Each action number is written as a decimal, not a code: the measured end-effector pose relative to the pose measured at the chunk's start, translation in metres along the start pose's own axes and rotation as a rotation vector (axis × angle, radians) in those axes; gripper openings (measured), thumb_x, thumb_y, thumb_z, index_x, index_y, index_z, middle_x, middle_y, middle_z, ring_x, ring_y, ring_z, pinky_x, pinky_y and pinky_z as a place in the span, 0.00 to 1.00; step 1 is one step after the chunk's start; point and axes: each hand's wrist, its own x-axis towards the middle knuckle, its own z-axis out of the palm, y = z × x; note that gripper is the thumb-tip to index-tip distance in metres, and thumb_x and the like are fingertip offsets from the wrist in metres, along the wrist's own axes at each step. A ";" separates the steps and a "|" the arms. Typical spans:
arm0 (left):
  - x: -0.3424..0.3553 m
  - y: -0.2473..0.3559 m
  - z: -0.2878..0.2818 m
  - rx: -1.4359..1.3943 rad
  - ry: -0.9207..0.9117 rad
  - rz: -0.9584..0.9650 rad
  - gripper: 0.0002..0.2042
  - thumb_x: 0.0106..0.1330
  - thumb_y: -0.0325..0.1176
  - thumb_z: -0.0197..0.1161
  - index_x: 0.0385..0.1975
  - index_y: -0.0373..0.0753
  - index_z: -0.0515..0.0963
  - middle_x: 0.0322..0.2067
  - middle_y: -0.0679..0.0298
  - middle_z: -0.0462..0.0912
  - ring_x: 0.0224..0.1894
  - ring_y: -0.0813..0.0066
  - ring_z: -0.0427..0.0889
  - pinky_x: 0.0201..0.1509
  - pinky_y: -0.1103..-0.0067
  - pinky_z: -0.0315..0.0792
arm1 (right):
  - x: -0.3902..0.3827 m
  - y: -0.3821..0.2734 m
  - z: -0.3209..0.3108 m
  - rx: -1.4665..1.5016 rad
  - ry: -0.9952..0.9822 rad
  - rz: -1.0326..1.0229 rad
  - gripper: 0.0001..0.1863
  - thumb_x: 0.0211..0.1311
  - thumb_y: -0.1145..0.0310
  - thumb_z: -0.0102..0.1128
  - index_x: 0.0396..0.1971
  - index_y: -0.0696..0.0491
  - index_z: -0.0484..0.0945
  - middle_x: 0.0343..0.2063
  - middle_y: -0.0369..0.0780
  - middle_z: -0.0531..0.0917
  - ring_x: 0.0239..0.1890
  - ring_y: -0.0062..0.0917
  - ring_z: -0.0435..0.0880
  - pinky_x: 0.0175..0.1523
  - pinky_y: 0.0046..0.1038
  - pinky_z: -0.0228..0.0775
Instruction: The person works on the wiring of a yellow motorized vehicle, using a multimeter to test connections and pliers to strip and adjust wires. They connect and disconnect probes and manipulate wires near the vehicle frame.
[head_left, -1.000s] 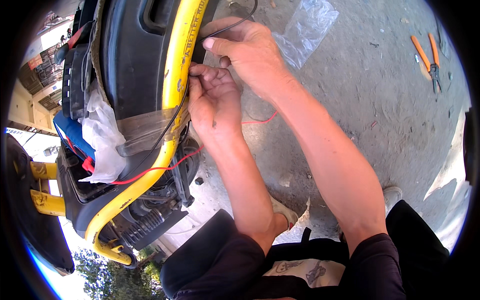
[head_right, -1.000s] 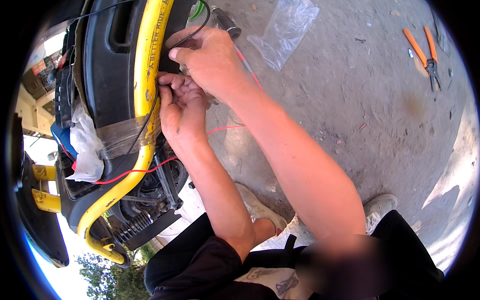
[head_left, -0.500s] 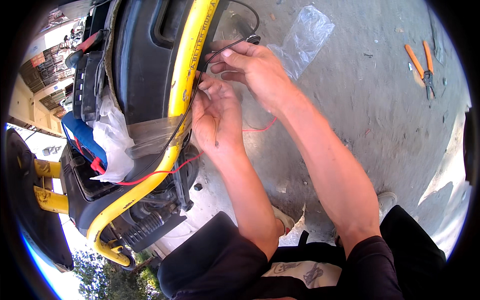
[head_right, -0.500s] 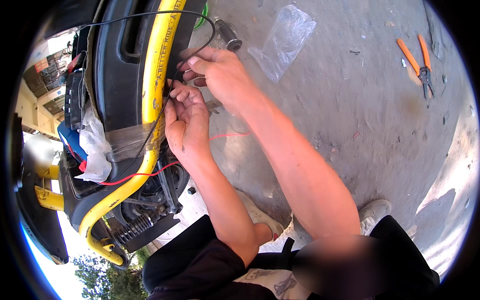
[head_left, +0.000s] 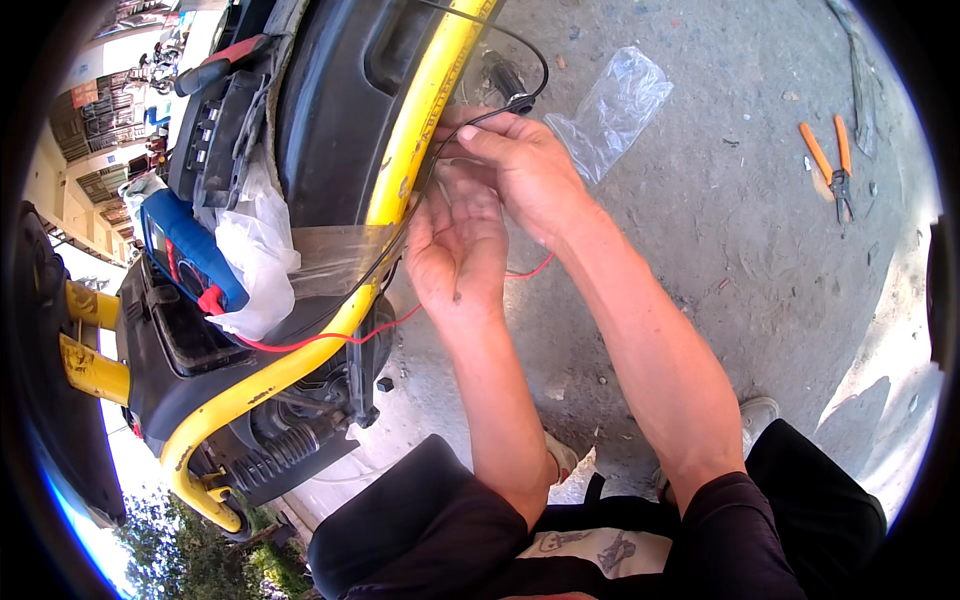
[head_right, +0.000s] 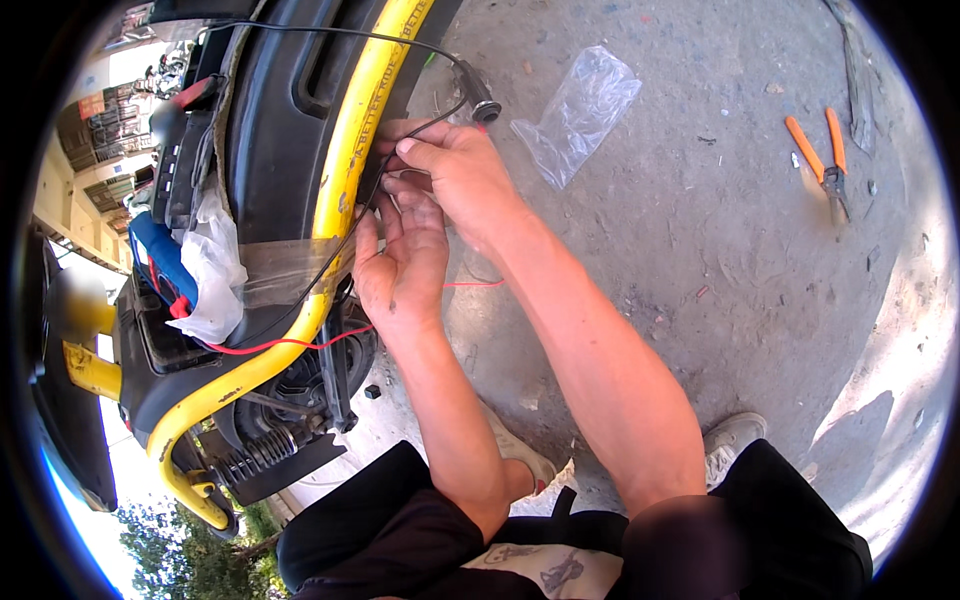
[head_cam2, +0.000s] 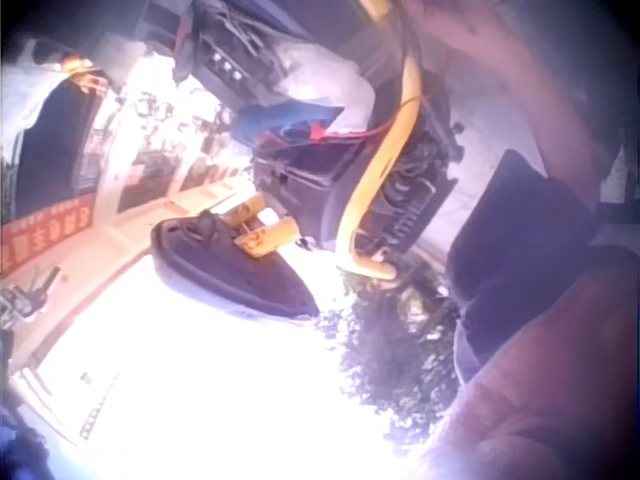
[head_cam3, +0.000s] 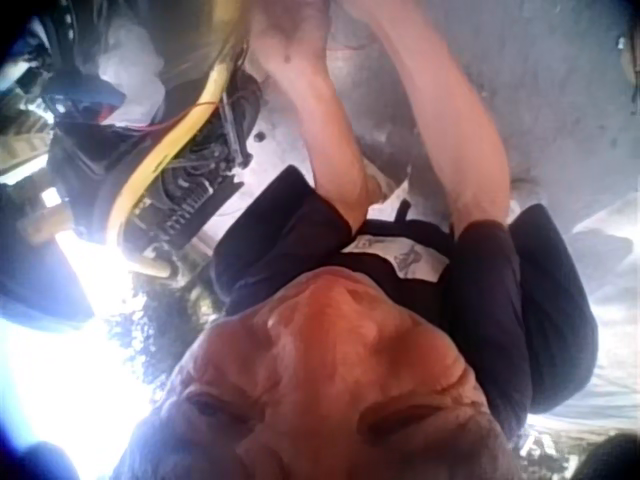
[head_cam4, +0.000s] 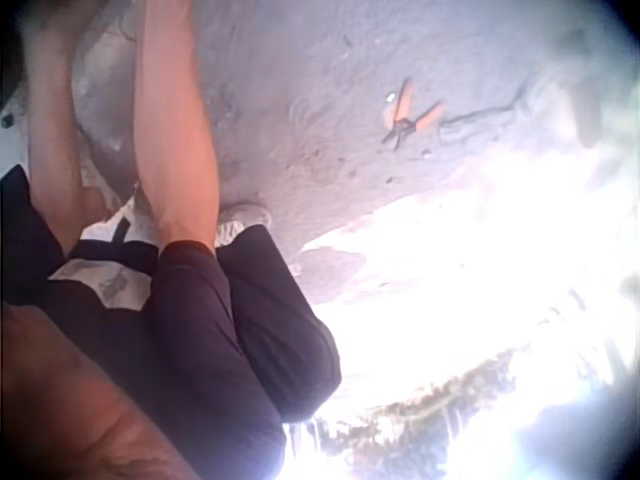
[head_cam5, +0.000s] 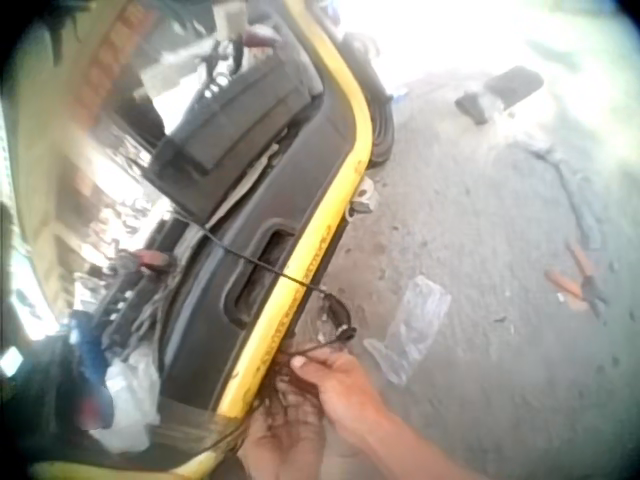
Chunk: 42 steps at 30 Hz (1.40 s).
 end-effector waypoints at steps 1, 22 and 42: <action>-0.001 -0.001 -0.001 0.010 0.006 -0.023 0.15 0.71 0.29 0.59 0.55 0.33 0.76 0.53 0.53 0.80 0.55 0.60 0.78 0.60 0.62 0.71 | 0.000 -0.001 -0.002 -0.028 -0.002 0.002 0.18 0.70 0.75 0.54 0.58 0.64 0.76 0.52 0.47 0.83 0.54 0.30 0.81 0.62 0.33 0.74; -0.030 -0.003 -0.025 0.487 -0.069 0.078 0.13 0.74 0.35 0.61 0.53 0.38 0.75 0.30 0.69 0.80 0.22 0.84 0.69 0.34 0.83 0.66 | -0.003 0.000 -0.007 -0.546 -0.039 -0.115 0.16 0.64 0.65 0.68 0.43 0.63 0.85 0.29 0.38 0.86 0.30 0.18 0.80 0.37 0.23 0.74; -0.020 -0.009 -0.054 0.203 0.012 -0.030 0.13 0.68 0.38 0.61 0.49 0.40 0.79 0.36 0.67 0.82 0.35 0.75 0.77 0.44 0.74 0.71 | -0.026 -0.064 -0.006 -0.764 0.486 -0.635 0.11 0.71 0.69 0.64 0.45 0.60 0.82 0.36 0.34 0.83 0.37 0.16 0.78 0.44 0.20 0.70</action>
